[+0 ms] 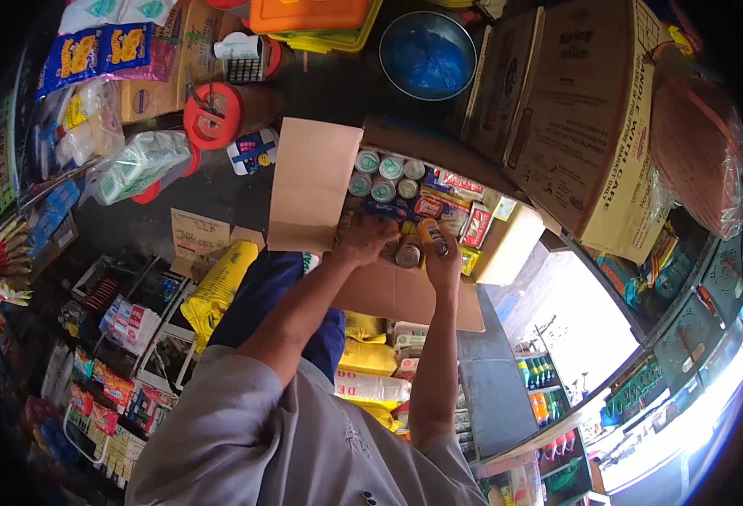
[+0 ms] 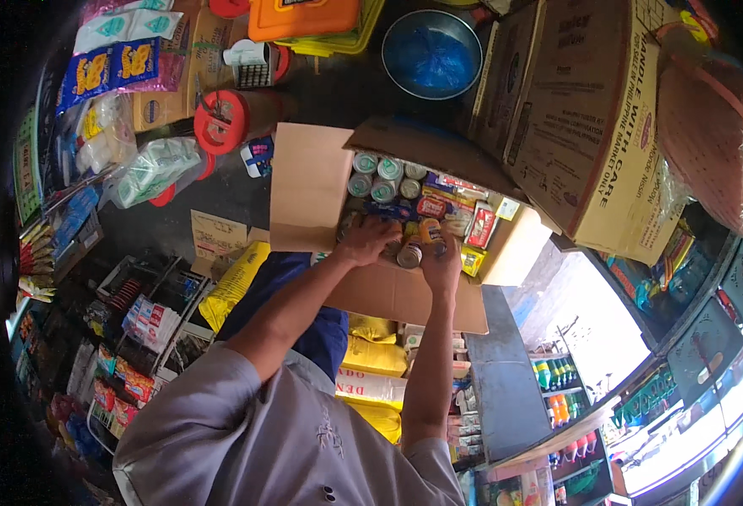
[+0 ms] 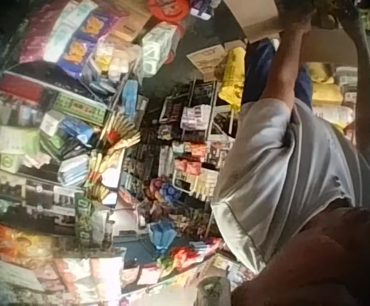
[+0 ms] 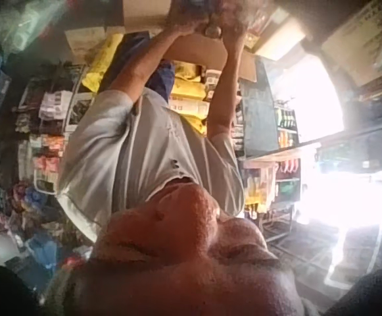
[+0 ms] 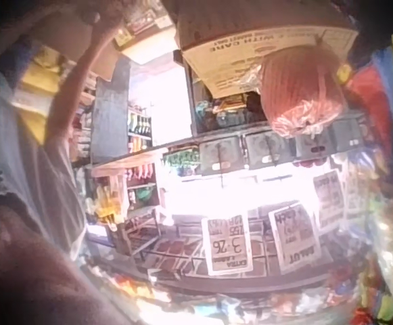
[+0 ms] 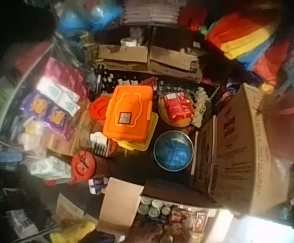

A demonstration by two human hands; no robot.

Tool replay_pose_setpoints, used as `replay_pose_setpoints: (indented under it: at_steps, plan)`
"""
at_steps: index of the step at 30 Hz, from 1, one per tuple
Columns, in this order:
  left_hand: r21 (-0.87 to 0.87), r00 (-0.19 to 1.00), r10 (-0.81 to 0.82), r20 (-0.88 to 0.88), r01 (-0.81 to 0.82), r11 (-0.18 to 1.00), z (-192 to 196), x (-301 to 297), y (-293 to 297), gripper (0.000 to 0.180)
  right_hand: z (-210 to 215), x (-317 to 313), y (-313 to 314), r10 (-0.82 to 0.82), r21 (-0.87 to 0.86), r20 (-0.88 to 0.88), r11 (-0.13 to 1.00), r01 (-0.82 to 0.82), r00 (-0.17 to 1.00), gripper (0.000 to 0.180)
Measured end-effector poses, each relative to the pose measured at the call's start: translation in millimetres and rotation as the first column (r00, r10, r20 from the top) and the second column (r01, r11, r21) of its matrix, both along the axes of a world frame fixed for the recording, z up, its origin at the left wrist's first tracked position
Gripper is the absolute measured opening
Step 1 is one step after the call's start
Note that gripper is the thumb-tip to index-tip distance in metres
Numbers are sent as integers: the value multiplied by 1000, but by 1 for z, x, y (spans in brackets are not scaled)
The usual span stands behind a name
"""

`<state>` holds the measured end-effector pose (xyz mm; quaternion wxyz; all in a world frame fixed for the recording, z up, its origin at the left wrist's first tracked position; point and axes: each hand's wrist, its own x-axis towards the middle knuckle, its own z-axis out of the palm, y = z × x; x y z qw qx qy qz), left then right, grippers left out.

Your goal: The person picks up various grocery items, including cans, packets, and boxes from a shelf and a basket, and packs them into a cardboard box.

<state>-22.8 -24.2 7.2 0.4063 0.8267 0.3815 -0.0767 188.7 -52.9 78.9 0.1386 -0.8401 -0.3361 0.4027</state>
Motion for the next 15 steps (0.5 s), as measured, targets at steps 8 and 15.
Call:
replay_pose_setpoints:
  at_steps: [8, 15]
  plan:
    - [202, 989, 109, 96, -127, 971, 49, -17, -16, 55, 11, -70, 41, 321, 46, -4, 946, -320, 947, 55]
    - [-6, 990, -128, -67, 128, 992, 160, -97, -20, 48, -44, -146, 32, 363, -108, -65, 924, -368, 930, 73]
